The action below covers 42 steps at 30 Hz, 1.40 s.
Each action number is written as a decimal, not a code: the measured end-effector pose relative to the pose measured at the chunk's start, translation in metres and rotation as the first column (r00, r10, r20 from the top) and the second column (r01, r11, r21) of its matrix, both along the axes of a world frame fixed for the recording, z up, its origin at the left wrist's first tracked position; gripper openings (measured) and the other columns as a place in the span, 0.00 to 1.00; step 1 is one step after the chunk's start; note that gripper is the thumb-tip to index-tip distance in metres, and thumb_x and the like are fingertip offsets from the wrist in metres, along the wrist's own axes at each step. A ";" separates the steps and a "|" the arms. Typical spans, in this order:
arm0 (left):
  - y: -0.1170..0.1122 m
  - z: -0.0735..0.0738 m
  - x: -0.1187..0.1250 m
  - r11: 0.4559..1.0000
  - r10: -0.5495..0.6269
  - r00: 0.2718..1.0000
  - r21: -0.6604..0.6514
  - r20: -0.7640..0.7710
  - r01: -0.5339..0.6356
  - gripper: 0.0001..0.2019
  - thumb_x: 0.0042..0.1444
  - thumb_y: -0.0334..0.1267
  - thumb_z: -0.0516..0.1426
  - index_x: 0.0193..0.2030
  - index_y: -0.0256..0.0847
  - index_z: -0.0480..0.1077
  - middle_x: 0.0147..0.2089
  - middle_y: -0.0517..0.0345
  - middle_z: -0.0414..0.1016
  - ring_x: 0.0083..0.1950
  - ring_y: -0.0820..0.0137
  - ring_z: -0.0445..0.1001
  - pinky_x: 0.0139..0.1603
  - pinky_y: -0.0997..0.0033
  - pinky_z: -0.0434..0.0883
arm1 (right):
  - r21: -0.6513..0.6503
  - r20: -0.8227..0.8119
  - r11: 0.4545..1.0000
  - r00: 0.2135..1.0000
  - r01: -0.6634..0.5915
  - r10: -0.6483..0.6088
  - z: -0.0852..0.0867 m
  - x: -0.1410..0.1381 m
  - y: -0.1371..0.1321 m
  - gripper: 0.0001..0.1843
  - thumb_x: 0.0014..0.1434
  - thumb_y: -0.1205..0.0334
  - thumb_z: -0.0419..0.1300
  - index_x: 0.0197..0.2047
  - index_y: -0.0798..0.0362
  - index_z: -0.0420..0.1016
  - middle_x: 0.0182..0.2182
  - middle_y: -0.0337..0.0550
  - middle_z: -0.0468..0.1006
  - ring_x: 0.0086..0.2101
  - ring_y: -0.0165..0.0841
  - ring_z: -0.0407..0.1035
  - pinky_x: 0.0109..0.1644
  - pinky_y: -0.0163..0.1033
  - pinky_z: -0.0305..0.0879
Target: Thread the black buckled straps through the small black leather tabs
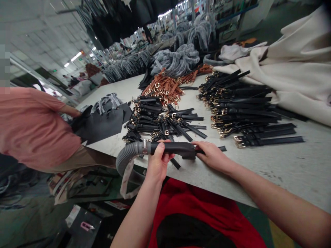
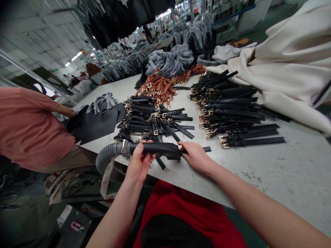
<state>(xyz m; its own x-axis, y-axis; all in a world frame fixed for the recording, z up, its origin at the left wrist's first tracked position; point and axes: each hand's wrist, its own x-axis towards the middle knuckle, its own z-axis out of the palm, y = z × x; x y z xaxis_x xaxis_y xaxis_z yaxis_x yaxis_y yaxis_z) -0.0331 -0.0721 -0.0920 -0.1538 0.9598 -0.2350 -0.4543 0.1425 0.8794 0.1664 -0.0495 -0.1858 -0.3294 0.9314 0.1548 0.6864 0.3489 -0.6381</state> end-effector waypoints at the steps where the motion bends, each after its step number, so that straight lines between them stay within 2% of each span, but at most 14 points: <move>1: 0.000 0.000 0.002 1.000 -0.012 1.000 0.001 0.005 0.012 0.16 0.41 0.43 0.62 0.36 0.39 0.68 0.38 0.61 0.75 0.16 0.87 0.57 0.26 0.75 0.69 | 0.003 -0.006 1.000 1.000 -0.004 0.004 0.001 0.000 -0.001 0.25 0.49 0.67 0.54 0.53 0.54 0.63 0.40 0.45 0.73 0.41 0.36 0.66 0.46 0.42 0.58; 6: -0.006 0.001 0.002 0.999 -0.034 0.998 0.007 0.050 0.034 0.15 0.43 0.42 0.62 0.38 0.40 0.67 0.42 0.60 0.74 0.17 0.88 0.58 0.30 0.74 0.71 | 0.035 -0.094 0.999 0.995 -0.022 0.025 0.007 -0.008 -0.005 0.34 0.46 0.54 0.60 0.56 0.51 0.59 0.51 0.48 0.65 0.46 0.40 0.63 0.47 0.44 0.59; 9: -0.008 -0.003 0.001 0.996 -0.089 0.996 0.031 0.026 0.088 0.17 0.44 0.43 0.62 0.40 0.40 0.67 0.43 0.59 0.74 0.19 0.86 0.61 0.33 0.73 0.71 | 0.074 -0.159 0.997 0.987 0.005 0.007 0.004 -0.015 -0.002 0.29 0.45 0.50 0.61 0.51 0.50 0.65 0.47 0.47 0.69 0.45 0.40 0.63 0.47 0.45 0.59; 13: -0.018 -0.006 -0.008 0.969 -0.243 0.942 -0.016 -0.232 0.246 0.22 0.48 0.53 0.55 0.42 0.36 0.67 0.40 0.52 0.74 0.27 0.76 0.70 0.35 0.69 0.72 | 0.079 -0.159 0.996 0.987 0.045 -0.032 0.003 -0.017 0.000 0.27 0.46 0.49 0.61 0.48 0.52 0.66 0.43 0.47 0.70 0.43 0.40 0.64 0.45 0.45 0.58; 15: -0.030 0.002 -0.017 0.926 -0.343 0.752 -0.069 -0.563 0.370 0.21 0.50 0.52 0.54 0.42 0.36 0.68 0.40 0.49 0.74 0.32 0.70 0.72 0.35 0.66 0.72 | 0.068 -0.149 0.997 0.988 0.047 -0.037 0.006 -0.017 -0.001 0.26 0.47 0.49 0.60 0.48 0.52 0.67 0.42 0.47 0.70 0.42 0.39 0.63 0.44 0.44 0.58; 17: -0.040 0.018 -0.023 0.856 -0.294 0.346 -0.084 -0.891 0.511 0.16 0.50 0.47 0.55 0.40 0.37 0.70 0.40 0.50 0.74 0.38 0.67 0.73 0.40 0.65 0.71 | 0.055 -0.146 0.997 0.989 0.045 -0.037 0.008 -0.018 -0.001 0.25 0.48 0.49 0.60 0.48 0.52 0.67 0.41 0.46 0.70 0.41 0.38 0.63 0.44 0.42 0.58; 18: -0.042 0.028 -0.023 0.812 -0.156 0.136 -0.049 -0.978 0.581 0.12 0.51 0.44 0.55 0.39 0.39 0.71 0.41 0.50 0.74 0.42 0.66 0.72 0.45 0.64 0.69 | 0.053 -0.148 0.998 0.988 0.045 -0.036 0.009 -0.018 -0.001 0.25 0.48 0.49 0.59 0.47 0.53 0.67 0.41 0.46 0.71 0.41 0.38 0.63 0.43 0.42 0.58; 20: -0.034 0.044 -0.019 0.711 0.159 -0.157 0.003 -0.975 0.703 0.11 0.54 0.40 0.54 0.43 0.41 0.70 0.49 0.50 0.71 0.52 0.63 0.67 0.54 0.60 0.63 | 0.064 -0.156 0.997 0.987 0.050 -0.039 0.010 -0.020 0.001 0.24 0.49 0.48 0.58 0.46 0.53 0.68 0.39 0.45 0.71 0.40 0.37 0.63 0.43 0.42 0.58; 22: -0.013 0.053 -0.008 0.660 0.309 -0.361 -0.074 -0.880 0.747 0.20 0.51 0.40 0.56 0.51 0.40 0.65 0.57 0.47 0.64 0.59 0.59 0.60 0.58 0.57 0.58 | 0.083 -0.155 0.995 0.987 0.055 -0.042 0.008 -0.021 0.002 0.24 0.49 0.47 0.58 0.46 0.53 0.68 0.38 0.45 0.71 0.40 0.37 0.63 0.43 0.41 0.58; 24: 0.016 0.052 0.003 0.647 0.264 -0.534 -0.263 -0.803 0.715 0.29 0.46 0.43 0.60 0.56 0.40 0.59 0.54 0.46 0.67 0.54 0.58 0.65 0.54 0.59 0.62 | 0.099 -0.148 0.994 0.988 0.053 -0.038 0.007 -0.022 0.003 0.24 0.49 0.48 0.58 0.45 0.54 0.68 0.38 0.45 0.71 0.39 0.37 0.63 0.42 0.41 0.58; 26: 0.041 0.047 0.012 0.608 0.095 -0.664 -0.485 -0.742 0.629 0.33 0.44 0.49 0.59 0.56 0.42 0.58 0.48 0.50 0.72 0.46 0.60 0.71 0.45 0.64 0.68 | 0.108 -0.142 0.993 0.990 0.041 -0.025 0.007 -0.022 0.002 0.24 0.49 0.48 0.59 0.46 0.54 0.68 0.38 0.46 0.70 0.40 0.38 0.63 0.43 0.42 0.58; 30: 0.052 0.038 0.019 0.522 0.028 -0.736 -0.618 -0.676 0.588 0.26 0.48 0.51 0.54 0.54 0.46 0.59 0.43 0.55 0.75 0.41 0.63 0.74 0.37 0.70 0.68 | 0.119 -0.167 0.993 0.986 0.010 0.010 0.008 -0.017 -0.002 0.24 0.48 0.49 0.60 0.45 0.53 0.68 0.39 0.46 0.70 0.40 0.38 0.63 0.44 0.42 0.58; 34: 0.037 0.042 0.017 0.549 0.058 -0.780 -0.632 -0.623 0.546 0.24 0.49 0.50 0.52 0.53 0.45 0.59 0.40 0.54 0.75 0.39 0.62 0.74 0.35 0.69 0.68 | 0.122 -0.240 0.992 0.970 -0.014 0.044 0.004 -0.002 -0.007 0.24 0.52 0.55 0.56 0.50 0.55 0.64 0.44 0.48 0.68 0.41 0.35 0.63 0.46 0.41 0.58; 42: 0.042 0.054 0.040 0.592 0.002 -0.868 -0.698 -0.497 0.402 0.23 0.49 0.54 0.50 0.49 0.45 0.62 0.37 0.53 0.76 0.37 0.62 0.74 0.34 0.68 0.68 | 0.105 0.039 0.994 0.999 -0.036 0.032 -0.009 0.014 -0.001 0.10 0.52 0.66 0.54 0.39 0.53 0.71 0.36 0.46 0.71 0.40 0.36 0.63 0.44 0.40 0.56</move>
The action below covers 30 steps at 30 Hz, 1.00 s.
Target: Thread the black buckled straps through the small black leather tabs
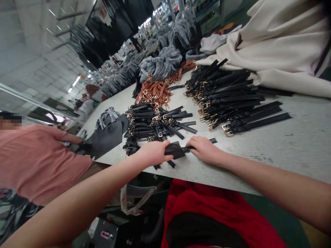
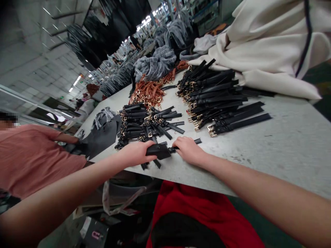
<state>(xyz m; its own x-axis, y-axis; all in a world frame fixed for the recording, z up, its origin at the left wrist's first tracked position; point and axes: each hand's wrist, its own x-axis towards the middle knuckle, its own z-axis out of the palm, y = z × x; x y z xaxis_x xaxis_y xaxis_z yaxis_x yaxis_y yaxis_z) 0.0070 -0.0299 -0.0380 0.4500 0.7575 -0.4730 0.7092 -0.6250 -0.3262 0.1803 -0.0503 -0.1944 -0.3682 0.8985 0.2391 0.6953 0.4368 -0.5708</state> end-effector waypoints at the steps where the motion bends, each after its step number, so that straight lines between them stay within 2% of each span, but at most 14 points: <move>1: 0.002 0.001 0.006 1.000 -0.009 1.000 0.003 -0.007 0.009 0.23 0.50 0.54 0.49 0.48 0.44 0.63 0.37 0.53 0.76 0.37 0.62 0.74 0.34 0.68 0.68 | -0.009 0.004 1.000 1.000 -0.007 0.007 0.000 -0.001 0.001 0.09 0.53 0.66 0.54 0.39 0.53 0.71 0.36 0.45 0.72 0.40 0.36 0.63 0.44 0.40 0.56; 4: 0.005 0.002 0.015 0.999 -0.052 0.998 -0.015 -0.037 0.052 0.20 0.49 0.54 0.49 0.44 0.44 0.65 0.37 0.53 0.75 0.37 0.62 0.74 0.34 0.67 0.68 | -0.030 -0.008 0.999 1.000 0.017 -0.017 0.001 -0.002 0.002 0.11 0.53 0.66 0.54 0.41 0.54 0.70 0.36 0.46 0.72 0.39 0.36 0.64 0.43 0.40 0.56; 8: 0.005 0.004 0.013 0.999 -0.047 0.995 -0.029 -0.087 0.045 0.21 0.50 0.52 0.50 0.47 0.42 0.63 0.35 0.52 0.75 0.36 0.62 0.74 0.33 0.68 0.68 | -0.041 -0.041 0.999 0.998 0.036 -0.038 0.000 -0.002 0.002 0.16 0.52 0.66 0.54 0.46 0.55 0.67 0.39 0.47 0.73 0.40 0.38 0.65 0.43 0.41 0.57; 15: 0.005 0.003 0.019 0.995 -0.094 0.994 -0.028 -0.060 0.093 0.20 0.50 0.53 0.49 0.43 0.42 0.65 0.35 0.53 0.75 0.35 0.62 0.74 0.32 0.68 0.68 | -0.066 -0.072 0.998 0.997 0.014 -0.019 -0.001 -0.003 0.003 0.19 0.51 0.69 0.54 0.48 0.55 0.67 0.40 0.48 0.73 0.41 0.38 0.65 0.45 0.42 0.57; 19: 0.004 0.005 0.016 0.996 -0.088 0.992 -0.026 -0.092 0.086 0.20 0.50 0.52 0.49 0.45 0.42 0.64 0.34 0.53 0.75 0.34 0.61 0.74 0.31 0.67 0.68 | -0.074 -0.086 0.997 0.996 0.009 -0.016 0.001 -0.004 0.003 0.19 0.52 0.70 0.54 0.49 0.55 0.66 0.41 0.47 0.74 0.42 0.38 0.66 0.46 0.42 0.58; 23: 0.003 0.004 0.018 0.994 -0.102 0.994 -0.035 -0.050 0.100 0.20 0.50 0.54 0.49 0.44 0.43 0.65 0.34 0.53 0.75 0.34 0.62 0.74 0.31 0.68 0.68 | -0.082 -0.111 0.997 0.994 -0.007 -0.002 0.002 -0.004 0.003 0.21 0.51 0.71 0.54 0.50 0.56 0.65 0.40 0.48 0.74 0.40 0.36 0.67 0.45 0.41 0.58; 30: 0.005 0.003 0.001 0.999 -0.025 0.994 -0.049 -0.108 0.020 0.21 0.50 0.53 0.49 0.46 0.43 0.64 0.34 0.53 0.75 0.35 0.63 0.74 0.32 0.69 0.67 | -0.069 -0.111 0.997 0.994 -0.031 0.023 -0.001 -0.002 0.004 0.22 0.50 0.71 0.53 0.50 0.55 0.66 0.40 0.47 0.74 0.42 0.37 0.66 0.46 0.42 0.58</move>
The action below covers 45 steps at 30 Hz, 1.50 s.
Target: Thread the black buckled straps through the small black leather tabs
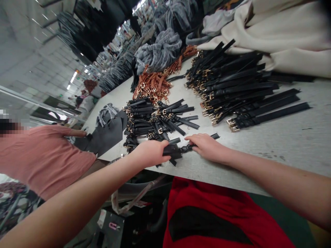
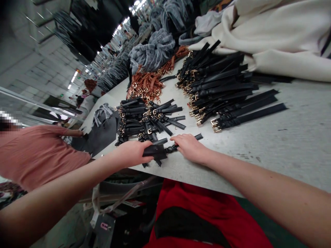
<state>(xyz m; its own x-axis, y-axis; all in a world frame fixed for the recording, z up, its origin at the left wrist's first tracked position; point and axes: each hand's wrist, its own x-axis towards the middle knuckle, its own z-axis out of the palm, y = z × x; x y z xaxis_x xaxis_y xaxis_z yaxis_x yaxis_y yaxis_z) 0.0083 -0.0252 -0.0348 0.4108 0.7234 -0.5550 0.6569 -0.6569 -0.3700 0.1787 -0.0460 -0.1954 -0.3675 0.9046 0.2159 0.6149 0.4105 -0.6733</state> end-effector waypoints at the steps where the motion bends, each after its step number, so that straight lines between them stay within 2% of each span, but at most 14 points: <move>1: 0.001 0.000 -0.002 1.000 0.002 1.000 -0.001 0.001 -0.002 0.22 0.50 0.53 0.49 0.47 0.43 0.64 0.35 0.53 0.75 0.36 0.62 0.74 0.32 0.69 0.67 | 0.001 0.008 1.000 1.000 -0.003 0.003 0.001 0.001 0.000 0.21 0.50 0.71 0.53 0.50 0.55 0.66 0.40 0.47 0.74 0.41 0.37 0.66 0.46 0.42 0.58; 7: -0.004 0.006 -0.005 1.000 0.030 0.998 0.005 0.054 -0.030 0.21 0.50 0.53 0.49 0.47 0.44 0.64 0.36 0.53 0.75 0.35 0.62 0.74 0.32 0.67 0.68 | 0.007 0.044 1.000 0.999 0.015 -0.015 0.004 0.002 0.000 0.20 0.52 0.70 0.52 0.49 0.56 0.67 0.40 0.49 0.74 0.41 0.38 0.66 0.45 0.42 0.59; 11: -0.007 0.007 0.008 0.998 0.006 0.993 0.056 0.114 -0.013 0.21 0.51 0.53 0.49 0.47 0.43 0.64 0.36 0.52 0.75 0.36 0.61 0.74 0.33 0.66 0.68 | 0.000 0.036 1.000 0.999 -0.002 0.002 0.003 -0.001 -0.001 0.21 0.51 0.70 0.52 0.50 0.56 0.66 0.39 0.48 0.74 0.40 0.37 0.66 0.46 0.42 0.59; 13: -0.007 0.004 0.016 0.999 -0.027 0.992 0.038 0.126 0.023 0.19 0.51 0.52 0.49 0.44 0.43 0.65 0.35 0.53 0.75 0.36 0.60 0.74 0.33 0.66 0.68 | -0.004 0.022 1.000 1.000 0.000 0.000 0.002 -0.002 -0.001 0.23 0.51 0.71 0.52 0.52 0.57 0.64 0.40 0.48 0.74 0.41 0.37 0.66 0.46 0.41 0.59; 15: -0.006 0.001 0.021 0.999 -0.036 0.993 0.020 0.113 0.034 0.19 0.50 0.52 0.50 0.43 0.42 0.65 0.35 0.53 0.75 0.36 0.61 0.74 0.33 0.67 0.68 | -0.002 0.009 1.000 1.000 0.008 -0.008 0.001 -0.002 -0.001 0.24 0.51 0.72 0.50 0.54 0.58 0.62 0.41 0.48 0.73 0.41 0.37 0.66 0.47 0.41 0.59; 19: -0.008 0.000 0.021 0.999 0.011 0.998 0.029 0.057 -0.013 0.20 0.51 0.52 0.50 0.45 0.42 0.64 0.35 0.53 0.75 0.36 0.62 0.74 0.34 0.68 0.68 | 0.004 0.006 1.000 1.000 -0.013 0.013 0.001 -0.001 -0.002 0.25 0.50 0.73 0.49 0.53 0.57 0.63 0.41 0.49 0.73 0.41 0.36 0.66 0.47 0.41 0.59; 24: -0.010 0.001 0.021 1.000 0.015 0.998 0.007 0.061 -0.015 0.19 0.51 0.51 0.50 0.45 0.42 0.64 0.36 0.53 0.75 0.37 0.63 0.74 0.35 0.69 0.68 | 0.018 0.018 0.998 0.998 -0.052 0.052 0.003 -0.001 -0.004 0.30 0.46 0.66 0.55 0.55 0.54 0.61 0.48 0.48 0.70 0.45 0.39 0.63 0.48 0.43 0.56; 28: -0.009 -0.001 0.017 1.000 0.015 0.998 0.026 0.063 -0.017 0.20 0.50 0.51 0.50 0.45 0.42 0.64 0.36 0.53 0.75 0.36 0.63 0.74 0.34 0.69 0.68 | 0.028 0.083 0.999 0.996 -0.045 0.043 0.007 -0.003 -0.004 0.21 0.51 0.62 0.54 0.50 0.50 0.67 0.41 0.45 0.73 0.41 0.38 0.64 0.44 0.42 0.56; 30: -0.010 -0.001 0.015 1.000 0.008 0.998 0.026 0.065 -0.010 0.19 0.50 0.51 0.50 0.45 0.42 0.64 0.35 0.53 0.75 0.35 0.62 0.74 0.33 0.68 0.68 | 0.039 0.129 0.998 0.991 -0.042 0.037 0.009 -0.002 -0.004 0.16 0.51 0.63 0.53 0.44 0.51 0.71 0.38 0.45 0.73 0.40 0.38 0.64 0.42 0.41 0.56; 33: -0.010 -0.001 0.012 1.000 -0.001 0.998 0.025 0.056 0.000 0.20 0.50 0.51 0.50 0.45 0.42 0.64 0.35 0.53 0.75 0.35 0.62 0.74 0.32 0.67 0.68 | 0.037 0.170 0.999 0.985 0.026 -0.032 0.010 0.004 -0.007 0.13 0.50 0.65 0.54 0.39 0.51 0.73 0.35 0.46 0.71 0.38 0.38 0.63 0.42 0.41 0.55; 37: -0.010 -0.002 0.021 1.000 0.007 0.999 0.016 0.045 -0.008 0.21 0.51 0.52 0.50 0.46 0.41 0.63 0.36 0.52 0.75 0.36 0.63 0.74 0.34 0.69 0.68 | 0.017 0.154 1.000 0.988 0.023 -0.026 0.010 0.011 -0.008 0.16 0.51 0.65 0.52 0.44 0.52 0.71 0.38 0.47 0.71 0.40 0.39 0.63 0.43 0.41 0.55; 41: -0.006 -0.005 0.037 0.999 -0.041 0.996 -0.009 0.079 0.042 0.20 0.51 0.51 0.49 0.45 0.41 0.64 0.37 0.51 0.74 0.39 0.62 0.73 0.38 0.66 0.68 | -0.009 0.129 0.998 0.990 0.054 -0.053 0.007 0.010 -0.006 0.20 0.52 0.68 0.50 0.50 0.56 0.66 0.40 0.49 0.72 0.41 0.39 0.63 0.44 0.41 0.55; 45: -0.004 -0.002 0.035 1.000 -0.008 1.000 -0.022 0.018 0.008 0.19 0.49 0.50 0.50 0.44 0.41 0.65 0.37 0.51 0.75 0.38 0.62 0.73 0.36 0.67 0.68 | -0.016 0.104 0.995 0.990 0.096 -0.094 0.006 0.007 -0.006 0.22 0.52 0.68 0.50 0.52 0.56 0.64 0.40 0.49 0.72 0.41 0.38 0.64 0.45 0.41 0.55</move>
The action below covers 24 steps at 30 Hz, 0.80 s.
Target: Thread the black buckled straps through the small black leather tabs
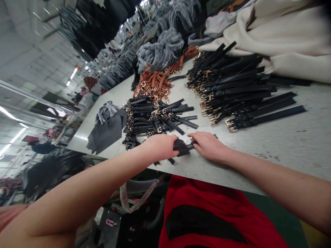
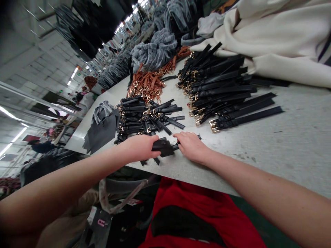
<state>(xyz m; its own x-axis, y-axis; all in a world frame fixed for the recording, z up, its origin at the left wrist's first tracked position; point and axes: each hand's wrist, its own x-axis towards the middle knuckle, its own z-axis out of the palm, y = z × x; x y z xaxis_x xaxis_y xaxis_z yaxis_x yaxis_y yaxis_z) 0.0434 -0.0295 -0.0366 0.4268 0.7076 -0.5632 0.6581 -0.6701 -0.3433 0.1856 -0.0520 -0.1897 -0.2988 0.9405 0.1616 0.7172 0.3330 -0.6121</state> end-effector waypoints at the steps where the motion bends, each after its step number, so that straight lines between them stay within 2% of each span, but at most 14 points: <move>1: 0.000 0.001 -0.001 1.000 0.011 1.000 0.007 -0.021 -0.011 0.19 0.49 0.51 0.50 0.43 0.41 0.65 0.37 0.52 0.75 0.38 0.62 0.73 0.35 0.67 0.68 | 0.001 -0.001 1.000 1.000 0.002 -0.002 0.000 0.000 0.000 0.22 0.52 0.68 0.50 0.52 0.56 0.64 0.40 0.49 0.72 0.41 0.38 0.64 0.45 0.41 0.55; 8: 0.000 0.000 0.008 1.000 -0.023 1.000 -0.007 0.011 0.023 0.21 0.50 0.51 0.49 0.46 0.42 0.64 0.38 0.51 0.74 0.40 0.62 0.73 0.38 0.66 0.68 | -0.025 0.029 1.000 1.000 -0.004 0.005 0.004 0.001 -0.001 0.22 0.52 0.68 0.50 0.52 0.57 0.64 0.40 0.48 0.72 0.41 0.38 0.64 0.44 0.41 0.56; 13: 0.000 0.004 0.008 1.000 -0.008 0.999 0.014 -0.046 0.008 0.19 0.49 0.51 0.50 0.43 0.41 0.65 0.37 0.51 0.75 0.39 0.61 0.74 0.37 0.66 0.68 | -0.011 0.021 1.000 1.000 0.010 -0.009 0.005 0.001 -0.001 0.22 0.53 0.69 0.50 0.52 0.56 0.64 0.42 0.48 0.72 0.42 0.38 0.64 0.44 0.41 0.55; 16: -0.001 0.003 0.011 1.000 -0.023 1.000 0.006 -0.003 0.023 0.20 0.50 0.52 0.49 0.44 0.42 0.65 0.37 0.52 0.75 0.39 0.61 0.74 0.37 0.66 0.68 | -0.019 0.033 1.000 0.999 0.002 -0.002 0.005 0.001 0.000 0.22 0.52 0.69 0.50 0.52 0.56 0.64 0.40 0.48 0.72 0.41 0.38 0.64 0.43 0.40 0.55; 21: 0.000 0.003 0.006 1.000 0.027 0.999 0.004 -0.039 -0.027 0.20 0.49 0.51 0.50 0.44 0.41 0.65 0.37 0.52 0.75 0.39 0.62 0.74 0.37 0.68 0.68 | -0.009 0.014 1.000 1.000 0.008 -0.007 0.003 0.001 0.001 0.22 0.53 0.69 0.50 0.52 0.55 0.64 0.42 0.48 0.72 0.42 0.37 0.64 0.45 0.40 0.55; 24: 0.000 0.003 0.005 1.000 0.016 0.999 0.012 -0.035 -0.015 0.20 0.49 0.52 0.49 0.44 0.42 0.65 0.38 0.51 0.75 0.39 0.61 0.74 0.37 0.65 0.69 | -0.004 0.018 1.000 1.000 0.007 -0.007 0.001 0.001 0.001 0.22 0.53 0.69 0.50 0.52 0.55 0.64 0.42 0.47 0.72 0.42 0.38 0.64 0.45 0.41 0.55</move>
